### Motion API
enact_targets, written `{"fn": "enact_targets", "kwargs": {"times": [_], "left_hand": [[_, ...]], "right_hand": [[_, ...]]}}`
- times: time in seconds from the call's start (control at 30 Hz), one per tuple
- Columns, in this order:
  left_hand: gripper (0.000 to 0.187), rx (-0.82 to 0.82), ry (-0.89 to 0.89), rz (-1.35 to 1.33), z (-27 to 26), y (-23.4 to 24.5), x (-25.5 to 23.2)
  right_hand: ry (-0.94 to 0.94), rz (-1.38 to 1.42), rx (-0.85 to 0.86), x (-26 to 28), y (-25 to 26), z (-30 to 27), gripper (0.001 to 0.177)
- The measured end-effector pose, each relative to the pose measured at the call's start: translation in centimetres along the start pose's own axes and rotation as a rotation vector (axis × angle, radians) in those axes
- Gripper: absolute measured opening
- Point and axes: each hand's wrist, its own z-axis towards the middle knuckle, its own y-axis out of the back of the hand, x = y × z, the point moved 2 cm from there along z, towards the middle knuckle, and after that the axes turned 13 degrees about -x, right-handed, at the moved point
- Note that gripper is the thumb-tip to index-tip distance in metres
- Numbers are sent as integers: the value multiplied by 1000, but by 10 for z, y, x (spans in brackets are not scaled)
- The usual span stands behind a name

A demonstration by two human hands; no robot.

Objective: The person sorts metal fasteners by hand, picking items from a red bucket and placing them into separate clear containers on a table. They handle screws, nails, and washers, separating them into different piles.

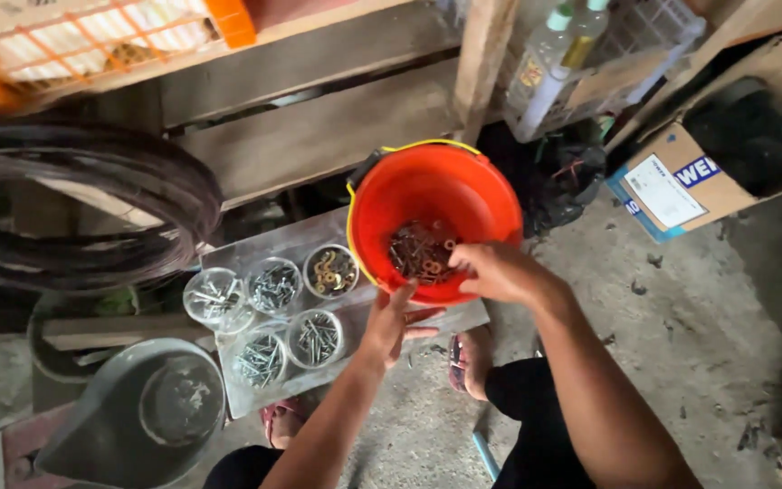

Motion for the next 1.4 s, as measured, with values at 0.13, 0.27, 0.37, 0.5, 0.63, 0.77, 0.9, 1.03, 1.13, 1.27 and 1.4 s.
{"fn": "enact_targets", "kwargs": {"times": [0.13,0.27,0.37,0.5,0.63,0.77,0.9,1.03,1.13,1.27,1.4], "left_hand": [[75,-75,46,-90,0,-2,13],[65,-138,-8,-147,-22,10,31],[63,-133,-25,-214,-20,28,64],[60,-146,-26,-147,-53,31,64],[59,-108,-58,-151,-50,54,93],[57,-76,-88,-107,-46,68,115],[63,-24,-110,-108,-18,82,148],[63,-24,-100,-132,17,100,180],[61,6,-126,-88,29,102,184],[60,24,-177,-95,78,114,223],[59,55,-194,-96,138,127,273]], "right_hand": [[19,-10,109,-29,-16,1,46],[58,-86,35,-46,-25,10,50],[104,-229,-55,-42,-32,-1,48],[130,-389,-80,-56,-58,-2,63],[245,-297,-143,-38,-66,-1,52],[324,-223,-118,8,-76,-17,56],[482,-425,-243,21,-106,-9,85],[723,-469,-498,4,-144,0,86],[410,-481,-207,6,-150,9,76],[289,-588,-170,14,-145,7,81],[107,-560,-39,35,-136,-7,85]]}}
